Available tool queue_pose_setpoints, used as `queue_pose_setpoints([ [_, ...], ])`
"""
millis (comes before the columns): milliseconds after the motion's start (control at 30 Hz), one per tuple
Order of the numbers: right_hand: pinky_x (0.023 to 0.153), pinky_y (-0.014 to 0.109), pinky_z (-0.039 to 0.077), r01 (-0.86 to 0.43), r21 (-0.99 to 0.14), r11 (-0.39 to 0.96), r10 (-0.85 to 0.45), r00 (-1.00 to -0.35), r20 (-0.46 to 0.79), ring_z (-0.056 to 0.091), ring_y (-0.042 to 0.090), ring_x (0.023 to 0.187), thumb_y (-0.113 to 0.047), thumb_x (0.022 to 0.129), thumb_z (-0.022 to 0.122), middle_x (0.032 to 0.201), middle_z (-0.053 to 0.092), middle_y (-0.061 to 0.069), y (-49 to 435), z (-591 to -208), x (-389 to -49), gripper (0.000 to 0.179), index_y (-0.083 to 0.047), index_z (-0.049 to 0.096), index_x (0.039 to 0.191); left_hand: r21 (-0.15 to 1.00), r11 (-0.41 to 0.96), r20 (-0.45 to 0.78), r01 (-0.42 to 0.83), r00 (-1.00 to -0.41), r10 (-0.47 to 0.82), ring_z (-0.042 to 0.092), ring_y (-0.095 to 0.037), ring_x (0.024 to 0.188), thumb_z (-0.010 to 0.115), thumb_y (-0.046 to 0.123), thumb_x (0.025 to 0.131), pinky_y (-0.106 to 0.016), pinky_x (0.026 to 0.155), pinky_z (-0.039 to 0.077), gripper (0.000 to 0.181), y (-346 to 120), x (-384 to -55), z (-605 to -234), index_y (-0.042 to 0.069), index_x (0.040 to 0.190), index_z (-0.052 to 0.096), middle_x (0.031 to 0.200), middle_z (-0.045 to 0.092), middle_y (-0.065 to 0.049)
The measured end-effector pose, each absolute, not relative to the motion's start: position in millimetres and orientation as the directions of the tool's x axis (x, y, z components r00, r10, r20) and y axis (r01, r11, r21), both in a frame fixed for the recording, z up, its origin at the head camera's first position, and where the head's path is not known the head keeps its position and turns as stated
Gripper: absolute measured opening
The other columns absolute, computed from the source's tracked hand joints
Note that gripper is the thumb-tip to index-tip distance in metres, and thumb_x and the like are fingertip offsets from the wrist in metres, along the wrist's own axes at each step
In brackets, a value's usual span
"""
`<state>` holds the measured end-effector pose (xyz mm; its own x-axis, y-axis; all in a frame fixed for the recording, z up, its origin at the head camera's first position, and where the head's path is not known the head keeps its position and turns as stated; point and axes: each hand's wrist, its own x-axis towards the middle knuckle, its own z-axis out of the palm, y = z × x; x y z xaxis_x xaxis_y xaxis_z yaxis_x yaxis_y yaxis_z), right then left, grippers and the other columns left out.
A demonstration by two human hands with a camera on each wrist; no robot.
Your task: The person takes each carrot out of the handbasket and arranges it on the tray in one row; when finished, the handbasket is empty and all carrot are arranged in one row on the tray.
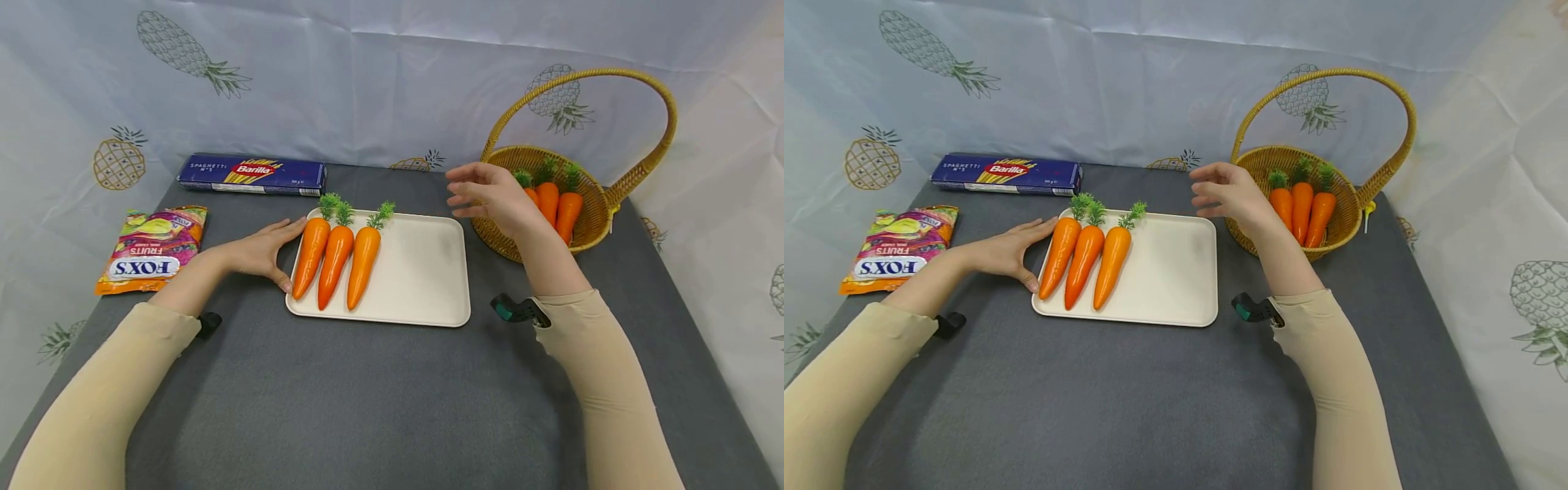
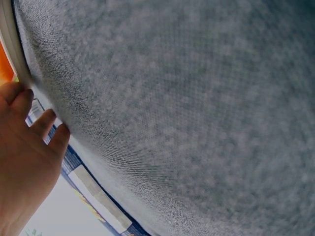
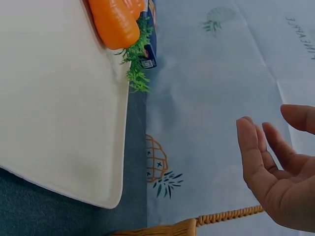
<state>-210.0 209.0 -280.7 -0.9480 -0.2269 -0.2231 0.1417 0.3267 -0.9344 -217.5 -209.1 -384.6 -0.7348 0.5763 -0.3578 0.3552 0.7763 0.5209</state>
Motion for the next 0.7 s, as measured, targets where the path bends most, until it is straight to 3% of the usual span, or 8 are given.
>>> queue_pose_setpoints([
  [167, 0.083, 0.022, 0.059, 0.141, -0.945, 0.296, -0.193, -0.96, -0.204, 0.065, 0.016, 0.1, -0.023, 0.101, 0.056, 0.121, 0.055, -0.002, 222, -276, -209, 0.034, -0.01, 0.054, 0.132, 0.52, 0.774, -0.353, 0.361, -0.735, 0.579, -0.002, -0.046, 0.154, 0.091, 0.047, 0.061, -0.07, 0.12, 0.007, 0.136, -209, -218, -385, 0.009, 0.16, 0.006, 0.169, 0.003, -0.014],
  [367, 0.082, 0.021, 0.059, 0.162, -0.958, 0.237, -0.155, -0.967, -0.202, 0.064, 0.013, 0.098, -0.024, 0.099, 0.059, 0.124, 0.054, -0.003, 236, -273, -210, 0.038, -0.009, 0.053, 0.133, 0.52, 0.773, -0.348, 0.364, -0.735, 0.581, -0.002, -0.047, 0.154, 0.091, 0.047, 0.061, -0.07, 0.12, 0.007, 0.136, -209, -218, -386, 0.009, 0.16, 0.006, 0.169, 0.003, -0.014],
  [700, 0.078, 0.022, 0.06, 0.185, -0.966, 0.183, -0.08, -0.976, -0.202, 0.066, 0.018, 0.099, -0.023, 0.095, 0.065, 0.123, 0.056, 0.004, 256, -282, -216, 0.049, -0.001, 0.05, 0.136, 0.518, 0.773, -0.35, 0.367, -0.734, 0.582, -0.002, -0.047, 0.154, 0.091, 0.047, 0.061, -0.07, 0.12, 0.008, 0.136, -209, -218, -386, 0.009, 0.16, 0.006, 0.169, 0.003, -0.015],
])
